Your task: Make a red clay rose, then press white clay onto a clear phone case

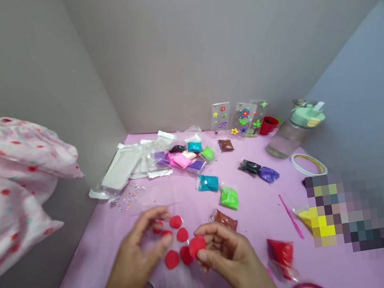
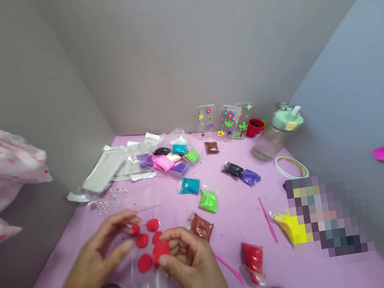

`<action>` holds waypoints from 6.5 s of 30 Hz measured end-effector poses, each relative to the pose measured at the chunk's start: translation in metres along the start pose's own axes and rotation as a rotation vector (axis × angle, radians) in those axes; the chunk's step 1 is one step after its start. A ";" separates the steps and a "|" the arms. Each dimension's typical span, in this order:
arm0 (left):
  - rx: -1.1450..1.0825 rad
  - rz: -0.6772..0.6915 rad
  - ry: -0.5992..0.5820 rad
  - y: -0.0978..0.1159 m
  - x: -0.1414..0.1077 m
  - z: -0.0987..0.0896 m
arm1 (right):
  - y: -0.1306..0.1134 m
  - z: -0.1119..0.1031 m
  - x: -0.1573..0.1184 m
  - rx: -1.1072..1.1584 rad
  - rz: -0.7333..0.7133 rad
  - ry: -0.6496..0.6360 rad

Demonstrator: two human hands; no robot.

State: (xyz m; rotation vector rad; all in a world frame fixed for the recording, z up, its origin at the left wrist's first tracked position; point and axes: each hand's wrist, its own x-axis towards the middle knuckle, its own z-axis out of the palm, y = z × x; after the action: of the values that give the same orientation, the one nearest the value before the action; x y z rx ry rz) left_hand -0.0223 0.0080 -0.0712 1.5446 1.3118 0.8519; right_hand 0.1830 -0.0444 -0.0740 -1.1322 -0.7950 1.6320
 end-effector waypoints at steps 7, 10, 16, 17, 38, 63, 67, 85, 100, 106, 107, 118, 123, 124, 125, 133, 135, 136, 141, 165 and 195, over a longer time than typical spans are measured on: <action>-0.393 -0.069 -0.242 0.000 -0.005 0.034 | 0.014 0.003 0.007 -0.101 -0.108 0.016; -0.443 -0.099 -0.205 -0.010 -0.003 0.034 | 0.018 0.002 0.007 -0.138 -0.131 0.039; -0.546 -0.179 -0.239 -0.022 -0.005 0.037 | 0.029 0.000 0.007 -0.162 -0.151 0.030; -0.555 -0.190 -0.264 -0.022 -0.006 0.038 | 0.030 0.000 0.008 -0.164 -0.151 0.027; -0.055 0.031 -0.370 -0.025 0.000 -0.001 | 0.025 0.006 0.009 -0.217 -0.127 0.082; 0.505 0.229 -0.469 -0.055 -0.005 0.005 | 0.028 0.005 0.009 -0.306 -0.119 0.011; 0.428 0.174 -0.478 -0.058 -0.006 0.006 | 0.030 0.004 0.010 -0.278 -0.128 0.022; -0.445 -0.109 -0.253 -0.039 -0.012 0.032 | 0.027 0.006 0.001 -0.118 -0.123 -0.003; -0.422 -0.119 -0.202 -0.035 -0.020 0.038 | 0.028 0.007 -0.001 -0.289 -0.316 0.118; -0.429 -0.166 -0.194 -0.029 -0.021 0.039 | 0.030 0.008 -0.002 -0.285 -0.236 0.086; -0.429 -0.164 -0.199 -0.028 -0.021 0.039 | 0.030 0.009 -0.003 -0.265 -0.213 0.092; -0.414 -0.129 -0.180 -0.027 -0.024 0.040 | 0.032 0.008 -0.003 -0.432 -0.335 0.158; -0.416 -0.126 -0.176 -0.027 -0.025 0.040 | 0.032 0.007 -0.003 -0.486 -0.360 0.150; -0.414 -0.128 -0.175 -0.027 -0.025 0.040 | 0.032 0.006 -0.003 -0.491 -0.354 0.145; -0.413 -0.128 -0.174 -0.027 -0.025 0.040 | 0.032 0.006 -0.003 -0.495 -0.347 0.142; -0.397 -0.132 -0.174 -0.025 -0.025 0.039 | 0.033 0.005 -0.002 -0.474 -0.347 0.161; -0.399 -0.131 -0.172 -0.024 -0.025 0.039 | 0.033 0.006 -0.002 -0.465 -0.348 0.169; -0.402 -0.131 -0.175 -0.023 -0.024 0.039 | 0.032 0.006 -0.002 -0.460 -0.350 0.175; -0.407 -0.114 -0.210 -0.021 -0.025 0.037 | 0.030 0.008 -0.001 -0.449 -0.357 0.212; -0.041 0.175 -0.055 -0.024 -0.030 0.036 | 0.031 0.007 -0.001 -0.508 -0.359 0.074; -0.907 -0.090 0.363 -0.029 0.005 -0.004 | 0.029 0.009 0.018 -1.194 -0.401 -0.026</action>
State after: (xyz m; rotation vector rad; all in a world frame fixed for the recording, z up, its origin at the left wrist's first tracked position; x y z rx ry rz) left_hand -0.0353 0.0144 -0.0976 0.6293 0.9861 1.4524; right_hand 0.1625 -0.0368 -0.1020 -1.5623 -1.9866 0.7459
